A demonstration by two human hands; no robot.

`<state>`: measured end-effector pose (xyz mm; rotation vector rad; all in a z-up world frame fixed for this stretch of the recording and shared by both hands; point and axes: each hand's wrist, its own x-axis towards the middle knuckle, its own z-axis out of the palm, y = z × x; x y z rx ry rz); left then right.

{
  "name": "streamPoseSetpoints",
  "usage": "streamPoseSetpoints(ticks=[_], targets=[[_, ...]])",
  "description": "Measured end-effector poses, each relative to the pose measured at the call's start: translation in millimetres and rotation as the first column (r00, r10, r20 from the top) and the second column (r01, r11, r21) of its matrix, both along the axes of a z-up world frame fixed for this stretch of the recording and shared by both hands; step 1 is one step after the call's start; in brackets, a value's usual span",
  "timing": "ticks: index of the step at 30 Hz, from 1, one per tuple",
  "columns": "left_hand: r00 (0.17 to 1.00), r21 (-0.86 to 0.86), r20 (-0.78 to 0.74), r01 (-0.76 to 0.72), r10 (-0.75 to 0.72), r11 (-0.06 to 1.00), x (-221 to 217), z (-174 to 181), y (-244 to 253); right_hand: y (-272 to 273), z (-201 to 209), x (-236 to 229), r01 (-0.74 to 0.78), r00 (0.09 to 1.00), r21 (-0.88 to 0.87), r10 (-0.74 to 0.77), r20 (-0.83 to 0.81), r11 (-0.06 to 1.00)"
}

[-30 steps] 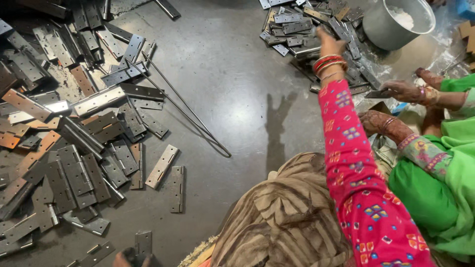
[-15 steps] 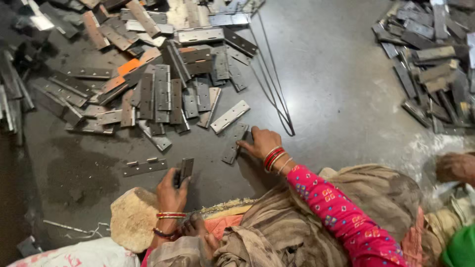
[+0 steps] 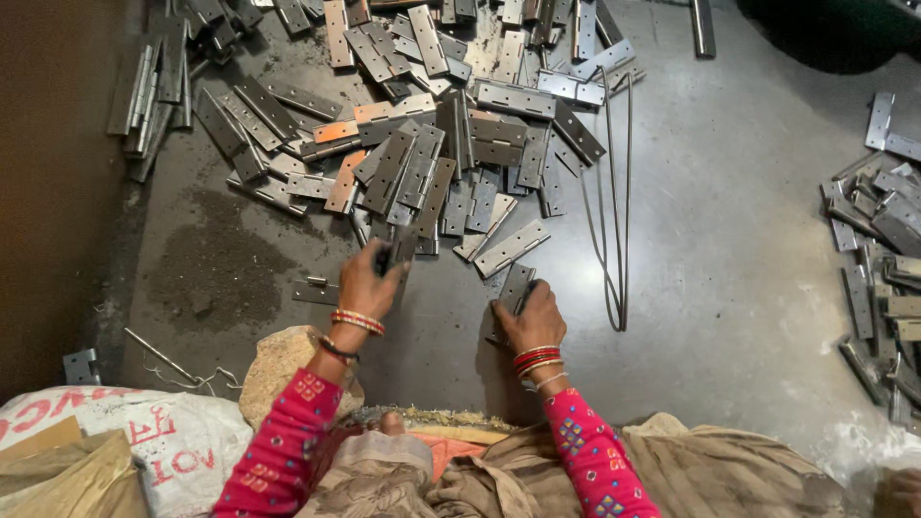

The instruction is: The person sits on the floor and sorts a large pile of metal door hinges. They use a long metal rod to move and separate the hinges, then pick them up by hand to inspect and stack them into smaller piles.

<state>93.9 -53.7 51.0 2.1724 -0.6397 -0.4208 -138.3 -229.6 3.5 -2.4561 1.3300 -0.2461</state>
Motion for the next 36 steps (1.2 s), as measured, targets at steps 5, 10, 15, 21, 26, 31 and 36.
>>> streamPoseSetpoints(ticks=[5,10,15,21,26,31,36], targets=[[0.984,-0.045,0.177,-0.027,0.035,0.999,81.8,-14.6,-37.5,3.2,-0.2,1.6,0.058,0.986,0.283,-0.1,0.133,0.957],[0.946,-0.021,0.322,-0.039,0.044,0.999,157.3,-45.6,-69.7,-17.5,29.5,21.7,-0.031,0.933,0.45,-0.135,0.333,0.892],[0.992,0.259,0.041,-0.128,0.121,0.957,160.9,-49.5,-99.1,-96.3,-9.3,127.9,-0.009,0.97,0.265,-0.056,0.237,0.964],[0.966,0.32,0.259,-0.084,-0.002,0.944,137.0,-24.1,-102.0,-92.5,-58.8,180.2,0.023,0.993,-0.091,-0.012,0.117,0.996],[1.0,0.445,-0.019,0.019,-0.012,0.895,113.6,-19.1,-97.0,-97.8,-47.6,182.3,0.137,0.977,0.258,-0.173,0.123,0.956],[0.994,0.433,-0.108,0.026,0.023,0.901,91.8,-25.5,-100.6,-90.8,-54.9,183.5,0.118,0.982,0.241,-0.15,0.116,0.963],[0.986,0.271,-0.103,-0.096,0.128,0.958,78.8,-33.3,-98.3,-90.0,-27.6,182.2,0.104,0.982,0.378,-0.154,0.107,0.92]])
